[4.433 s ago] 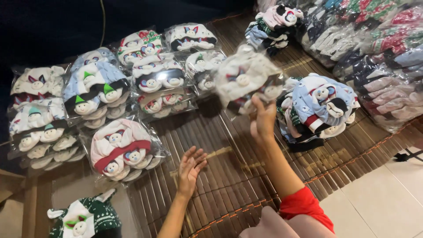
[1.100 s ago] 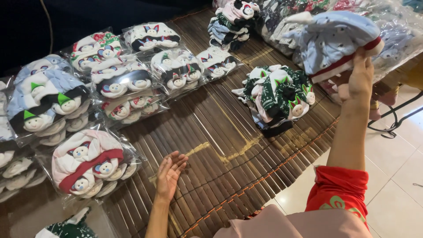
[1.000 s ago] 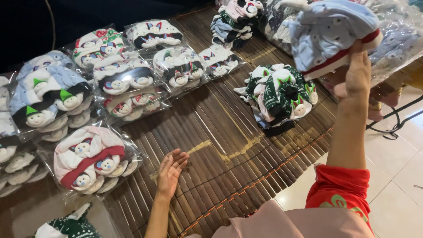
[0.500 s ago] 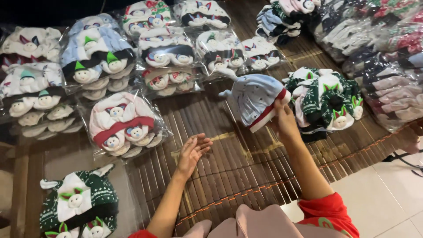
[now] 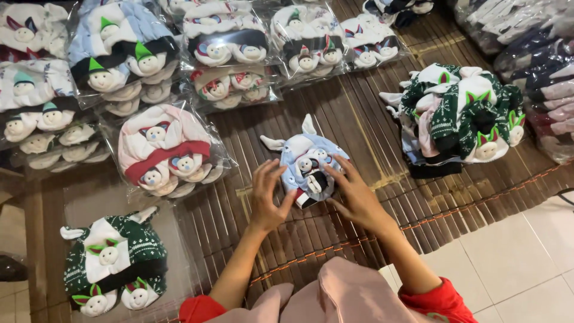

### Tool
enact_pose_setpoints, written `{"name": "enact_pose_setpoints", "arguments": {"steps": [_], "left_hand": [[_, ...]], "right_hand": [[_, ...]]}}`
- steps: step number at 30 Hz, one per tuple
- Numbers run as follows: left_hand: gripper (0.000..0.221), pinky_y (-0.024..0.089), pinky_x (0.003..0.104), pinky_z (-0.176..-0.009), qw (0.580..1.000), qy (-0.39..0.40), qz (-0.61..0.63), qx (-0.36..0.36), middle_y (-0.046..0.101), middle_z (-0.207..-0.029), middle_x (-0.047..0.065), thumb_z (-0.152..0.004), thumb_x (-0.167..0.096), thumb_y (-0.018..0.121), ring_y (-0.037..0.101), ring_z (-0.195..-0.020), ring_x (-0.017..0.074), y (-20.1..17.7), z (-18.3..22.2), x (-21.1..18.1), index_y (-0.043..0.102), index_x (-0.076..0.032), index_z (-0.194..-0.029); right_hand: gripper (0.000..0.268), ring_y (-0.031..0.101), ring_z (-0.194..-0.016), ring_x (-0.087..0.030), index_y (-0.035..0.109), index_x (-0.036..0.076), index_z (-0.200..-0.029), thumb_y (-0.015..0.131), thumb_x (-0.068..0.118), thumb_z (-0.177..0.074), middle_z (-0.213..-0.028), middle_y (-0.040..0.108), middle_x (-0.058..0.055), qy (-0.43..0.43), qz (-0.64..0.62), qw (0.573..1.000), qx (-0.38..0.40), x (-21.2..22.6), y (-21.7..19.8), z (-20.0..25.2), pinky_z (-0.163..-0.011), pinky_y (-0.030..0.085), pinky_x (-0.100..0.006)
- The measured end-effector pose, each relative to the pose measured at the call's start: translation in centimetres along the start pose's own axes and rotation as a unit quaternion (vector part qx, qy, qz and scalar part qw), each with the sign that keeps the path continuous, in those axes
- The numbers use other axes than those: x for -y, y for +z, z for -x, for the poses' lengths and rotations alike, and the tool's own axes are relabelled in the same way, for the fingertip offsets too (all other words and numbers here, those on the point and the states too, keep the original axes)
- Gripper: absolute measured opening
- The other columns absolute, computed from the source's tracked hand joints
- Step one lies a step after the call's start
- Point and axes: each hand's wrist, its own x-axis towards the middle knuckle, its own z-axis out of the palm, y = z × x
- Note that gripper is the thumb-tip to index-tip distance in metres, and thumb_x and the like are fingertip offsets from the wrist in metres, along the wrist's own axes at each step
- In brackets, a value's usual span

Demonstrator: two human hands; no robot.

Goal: Packaging baby hats and socks into individual plastic bags on a floor mat

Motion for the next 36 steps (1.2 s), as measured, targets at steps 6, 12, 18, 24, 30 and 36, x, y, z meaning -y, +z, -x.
{"name": "enact_pose_setpoints", "arguments": {"steps": [6, 12, 18, 24, 30, 36], "left_hand": [[0.074, 0.038, 0.056, -0.113, 0.988, 0.096, -0.057, 0.109, 0.048, -0.149, 0.020, -0.086, -0.039, 0.077, 0.044, -0.141, 0.0452, 2.1, 0.3, -0.9, 0.050, -0.014, -0.151], [0.081, 0.041, 0.056, -0.110, 0.993, 0.079, -0.034, 0.084, 0.048, -0.148, 0.024, -0.083, -0.036, 0.081, 0.047, -0.137, 0.0461, 2.3, 0.4, -0.6, 0.046, -0.005, -0.149], [0.074, 0.035, 0.063, -0.111, 0.995, 0.053, -0.014, 0.086, 0.043, -0.150, 0.026, -0.085, -0.033, 0.080, 0.038, -0.141, 0.0524, 2.2, 0.2, -1.5, 0.050, -0.004, -0.146], [0.074, 0.043, 0.049, -0.100, 0.977, 0.150, -0.149, 0.018, 0.056, -0.140, 0.012, -0.074, -0.048, 0.085, 0.054, -0.127, 0.0372, 3.6, 1.1, -1.5, 0.063, -0.016, -0.137], [0.026, 0.058, 0.042, -0.075, 0.986, 0.166, -0.006, -0.020, 0.072, -0.101, 0.008, -0.092, -0.017, 0.071, 0.073, -0.088, 0.0316, 3.5, 0.8, -0.7, 0.075, -0.007, -0.115], [0.003, 0.060, 0.046, -0.089, 0.972, 0.140, 0.044, -0.185, 0.074, -0.113, 0.019, -0.097, -0.004, 0.065, 0.073, -0.108, 0.0407, 2.1, -0.1, -1.2, 0.067, -0.003, -0.098]], "right_hand": [[0.081, 0.044, -0.138, -0.052, 0.058, 0.006, -0.139, 0.060, -0.014, -0.061, -0.145, 0.050, -0.024, -0.069, -0.025, 0.995, -0.065, -1.5, -0.8, -0.7, -0.111, 0.039, -0.060], [0.068, 0.054, -0.132, -0.033, 0.064, 0.017, -0.133, 0.072, 0.002, -0.068, -0.136, 0.062, -0.005, -0.113, 0.021, 0.993, -0.032, -4.6, 2.6, -2.0, -0.101, 0.043, -0.049], [0.030, 0.064, -0.120, -0.036, 0.077, 0.016, -0.109, 0.077, 0.007, -0.081, -0.125, 0.071, -0.007, -0.170, -0.066, 0.971, -0.155, -6.1, 4.3, -1.1, -0.092, 0.049, -0.046], [0.016, 0.069, -0.101, -0.033, 0.077, 0.017, -0.103, 0.074, 0.017, -0.088, -0.106, 0.074, -0.006, -0.260, 0.009, 0.943, -0.207, -6.0, 4.5, -0.7, -0.083, 0.054, -0.045], [0.034, 0.071, -0.100, -0.040, 0.075, 0.003, -0.112, 0.081, 0.023, -0.085, -0.109, 0.076, -0.016, -0.252, -0.108, 0.932, -0.238, -5.6, 4.2, -0.9, -0.079, 0.058, -0.051], [0.034, 0.061, -0.116, -0.045, 0.070, 0.005, -0.117, 0.059, -0.001, -0.085, -0.123, 0.069, -0.016, -0.127, -0.076, 0.945, -0.290, -6.0, 3.4, -1.1, -0.096, 0.047, -0.055]]}}
